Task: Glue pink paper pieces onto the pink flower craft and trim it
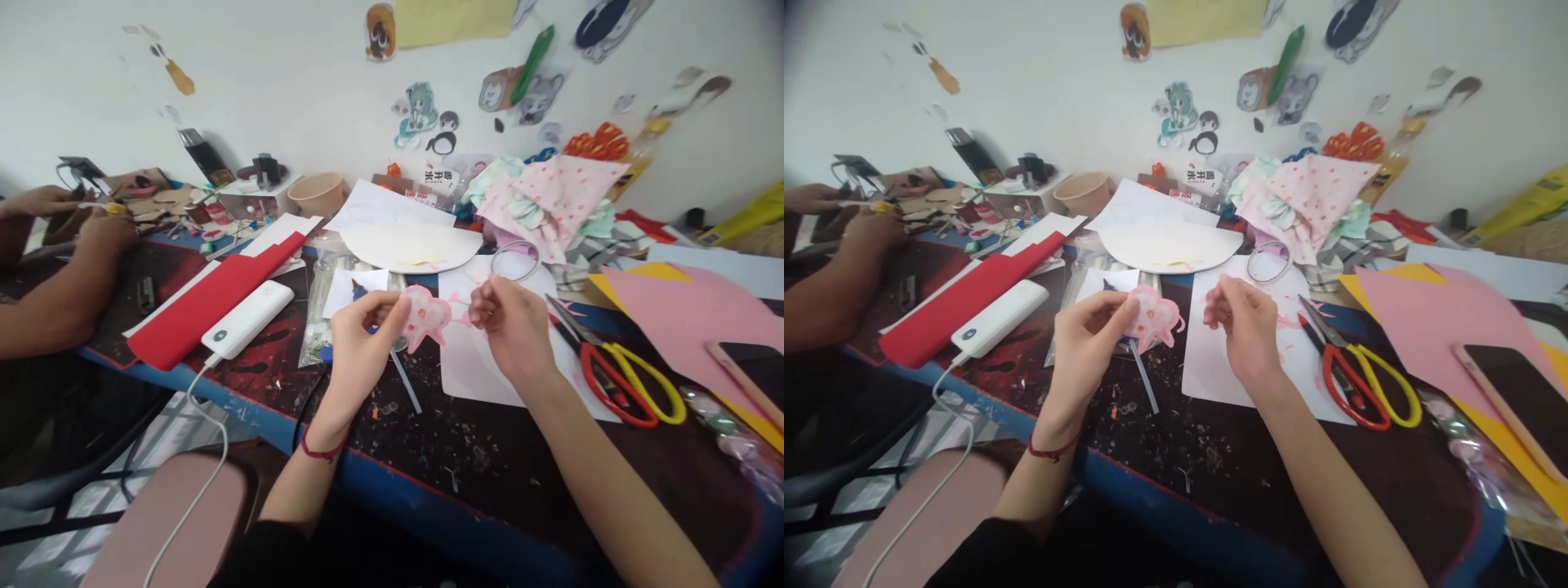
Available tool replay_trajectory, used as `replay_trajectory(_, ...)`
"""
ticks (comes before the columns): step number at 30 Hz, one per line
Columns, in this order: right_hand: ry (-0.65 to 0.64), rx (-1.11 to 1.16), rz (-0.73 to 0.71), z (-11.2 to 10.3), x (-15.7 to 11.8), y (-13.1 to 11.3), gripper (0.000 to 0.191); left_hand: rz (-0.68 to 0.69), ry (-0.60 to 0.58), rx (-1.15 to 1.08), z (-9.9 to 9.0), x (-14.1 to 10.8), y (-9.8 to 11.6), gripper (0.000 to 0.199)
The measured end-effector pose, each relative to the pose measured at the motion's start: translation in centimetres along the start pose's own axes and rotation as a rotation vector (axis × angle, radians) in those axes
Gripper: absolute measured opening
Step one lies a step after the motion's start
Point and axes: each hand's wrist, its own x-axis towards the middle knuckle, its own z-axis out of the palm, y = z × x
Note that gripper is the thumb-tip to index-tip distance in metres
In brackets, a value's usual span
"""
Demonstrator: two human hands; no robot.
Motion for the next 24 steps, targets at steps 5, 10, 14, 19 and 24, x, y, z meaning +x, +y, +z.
replay_trajectory(5, 0.185, 0.083, -0.086, -2.3, 3.0, -1.5, 0.047, 0.020, -0.044, -0.110, 2.7, 1.2, 1.5, 0.017)
replay_trajectory(10, 0.089, -0.252, -0.172, -4.8, 7.4, -3.0, 0.032, 0.031, 0.135, -0.429, 8.7, 3.6, 2.9, 0.017)
replay_trajectory(14, 0.139, -0.294, -0.218, -6.0, 9.1, -2.6, 0.025, -0.047, 0.132, -0.564, 12.9, 5.3, 2.5, 0.019)
replay_trajectory(19, 0.092, -0.300, -0.227, -6.6, 7.8, -2.4, 0.028, -0.032, 0.096, -0.532, 13.9, 5.6, 0.8, 0.020)
replay_trajectory(24, -0.131, -0.159, -0.095, -5.7, 6.0, -3.7, 0.061, 0.048, 0.045, -0.310, 13.5, 5.7, -0.4, 0.021)
